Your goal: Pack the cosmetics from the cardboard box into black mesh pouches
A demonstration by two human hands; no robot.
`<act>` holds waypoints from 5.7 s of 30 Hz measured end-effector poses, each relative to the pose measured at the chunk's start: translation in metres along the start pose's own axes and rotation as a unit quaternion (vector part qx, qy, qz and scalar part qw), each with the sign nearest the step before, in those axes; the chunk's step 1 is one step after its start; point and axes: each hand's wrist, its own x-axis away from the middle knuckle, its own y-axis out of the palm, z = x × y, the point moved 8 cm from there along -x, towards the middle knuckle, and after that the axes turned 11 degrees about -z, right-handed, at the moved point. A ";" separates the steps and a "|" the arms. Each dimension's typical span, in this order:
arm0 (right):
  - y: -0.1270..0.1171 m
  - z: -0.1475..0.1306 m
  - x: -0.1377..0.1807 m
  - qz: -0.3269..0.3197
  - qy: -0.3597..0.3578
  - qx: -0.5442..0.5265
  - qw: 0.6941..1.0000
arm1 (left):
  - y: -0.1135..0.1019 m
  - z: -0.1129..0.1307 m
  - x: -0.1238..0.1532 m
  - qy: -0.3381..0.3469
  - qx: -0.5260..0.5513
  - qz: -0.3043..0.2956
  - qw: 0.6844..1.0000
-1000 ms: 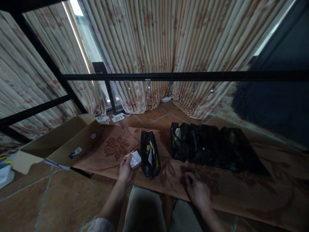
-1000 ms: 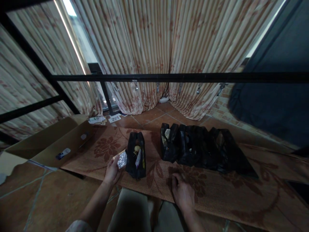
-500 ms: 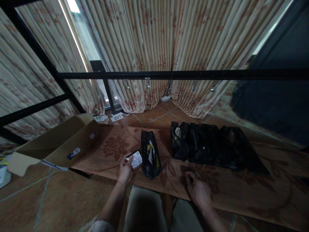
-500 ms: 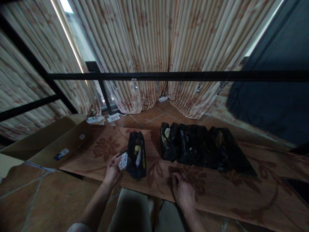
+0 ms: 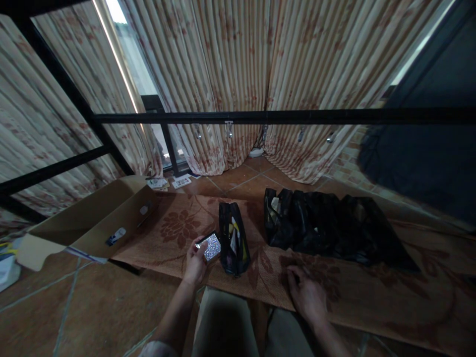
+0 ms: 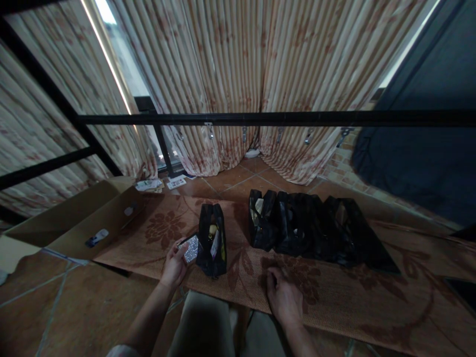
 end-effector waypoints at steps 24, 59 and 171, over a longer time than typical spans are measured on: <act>-0.004 -0.004 0.001 0.011 -0.025 -0.014 1.000 | 0.009 0.006 0.005 -0.001 0.000 -0.008 1.000; 0.002 0.004 0.001 -0.011 0.005 0.001 1.000 | 0.028 0.022 0.011 0.020 -0.272 -0.086 0.958; -0.012 -0.007 0.003 0.009 -0.031 -0.072 0.997 | 0.204 0.032 0.036 0.147 -0.606 -0.665 0.412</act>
